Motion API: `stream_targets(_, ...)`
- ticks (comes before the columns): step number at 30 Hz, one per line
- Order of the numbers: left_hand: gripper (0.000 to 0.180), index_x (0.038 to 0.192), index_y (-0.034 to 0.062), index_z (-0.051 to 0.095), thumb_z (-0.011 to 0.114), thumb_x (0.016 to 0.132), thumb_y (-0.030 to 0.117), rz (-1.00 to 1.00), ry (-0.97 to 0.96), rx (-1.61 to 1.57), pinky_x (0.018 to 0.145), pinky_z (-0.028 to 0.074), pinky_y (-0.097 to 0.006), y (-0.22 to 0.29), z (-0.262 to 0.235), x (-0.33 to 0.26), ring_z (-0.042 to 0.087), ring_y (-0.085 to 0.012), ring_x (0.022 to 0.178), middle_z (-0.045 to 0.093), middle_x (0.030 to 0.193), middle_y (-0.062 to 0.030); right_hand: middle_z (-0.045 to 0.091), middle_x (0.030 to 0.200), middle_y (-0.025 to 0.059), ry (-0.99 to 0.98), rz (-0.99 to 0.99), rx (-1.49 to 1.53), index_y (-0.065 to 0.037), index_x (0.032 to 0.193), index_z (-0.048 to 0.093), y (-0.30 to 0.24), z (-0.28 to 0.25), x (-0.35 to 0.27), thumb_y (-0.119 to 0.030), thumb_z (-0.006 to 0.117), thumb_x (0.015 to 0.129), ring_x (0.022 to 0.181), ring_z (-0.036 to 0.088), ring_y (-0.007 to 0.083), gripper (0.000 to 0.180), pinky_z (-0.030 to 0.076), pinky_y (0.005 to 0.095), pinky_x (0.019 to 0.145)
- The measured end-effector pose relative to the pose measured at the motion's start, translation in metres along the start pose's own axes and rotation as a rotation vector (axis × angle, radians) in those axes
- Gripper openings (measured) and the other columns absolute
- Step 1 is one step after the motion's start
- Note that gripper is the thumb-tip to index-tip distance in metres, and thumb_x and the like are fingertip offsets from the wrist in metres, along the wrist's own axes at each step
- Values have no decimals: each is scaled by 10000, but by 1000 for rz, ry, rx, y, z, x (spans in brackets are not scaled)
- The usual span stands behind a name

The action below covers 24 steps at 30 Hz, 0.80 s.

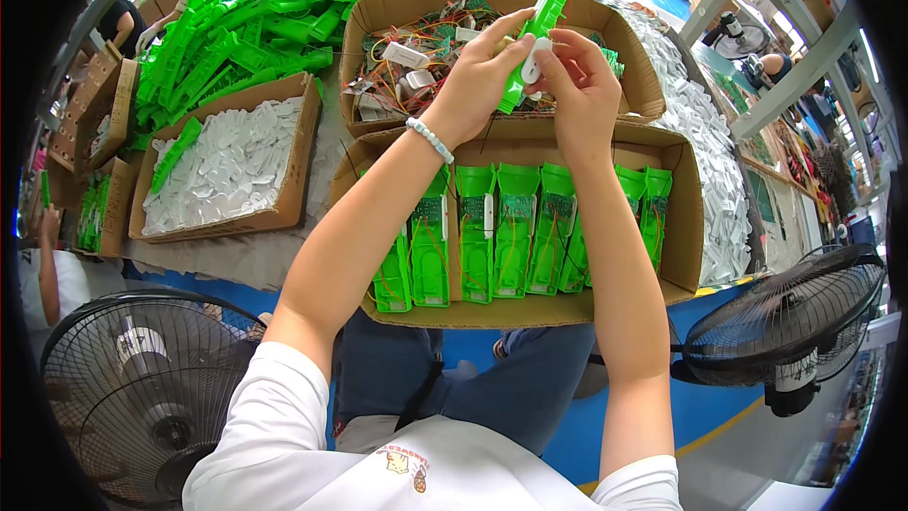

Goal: The person assembles internal electronic components into green plastic housings by hand, taking wiring and white components from cardboard boxes and inserting them into the housings.

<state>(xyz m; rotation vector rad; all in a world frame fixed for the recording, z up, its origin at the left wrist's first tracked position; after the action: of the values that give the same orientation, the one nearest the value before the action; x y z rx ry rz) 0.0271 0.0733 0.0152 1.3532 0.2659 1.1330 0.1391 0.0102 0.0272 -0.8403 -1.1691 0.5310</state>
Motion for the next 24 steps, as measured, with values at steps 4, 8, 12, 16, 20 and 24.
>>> stream_targets(4,429,1432,101,455,515,1015,184,5,-10,31,575,486,-233,3,1,-2,582,-76,767,645,939,-29,640,951,103,-33,-12,32,32,1138,598,2,0,1,-21,654,902,825,666,154,249,613,282,629)
stream_targets(8,424,1432,92,449,501,1020,180,37,-41,-20,568,483,-234,2,0,-2,583,-83,759,641,928,-30,635,957,101,-42,-13,54,30,1136,593,1,2,-1,-28,652,909,814,662,147,242,608,275,619)
stream_targets(12,425,1435,85,442,494,1023,176,30,-53,-9,581,486,-235,0,0,-1,585,-88,771,641,929,-32,626,952,92,-37,-40,17,29,1128,588,1,1,-3,-42,649,918,802,654,143,230,601,271,602)
stream_targets(16,421,1433,86,445,492,1025,178,10,-36,21,593,490,-239,-1,2,-1,586,-90,785,636,927,-32,623,950,93,-29,-43,23,30,1124,586,1,2,-4,-53,646,922,802,650,142,227,599,271,592)
stream_targets(20,416,1429,88,451,486,1025,180,15,-24,33,585,488,-240,-3,0,0,587,-91,774,629,919,-30,624,951,97,-23,-36,-37,33,1125,585,2,2,-4,-60,647,922,799,648,142,232,599,270,589)
stream_targets(24,408,1424,84,457,478,1026,177,2,-19,47,578,489,-243,-2,0,-1,588,-91,773,628,923,-29,625,948,94,-27,-37,-50,28,1124,589,3,1,-3,-71,652,920,795,645,137,236,593,264,581)
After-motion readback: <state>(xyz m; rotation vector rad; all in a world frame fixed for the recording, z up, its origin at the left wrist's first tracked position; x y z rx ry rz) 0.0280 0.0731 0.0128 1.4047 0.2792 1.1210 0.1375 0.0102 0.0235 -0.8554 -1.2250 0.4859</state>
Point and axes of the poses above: each hand's wrist, its own x-axis towards the middle knuckle, its own z-axis out of the palm, y = z × x, the point moved 4 cm from there along x, towards the middle knuckle
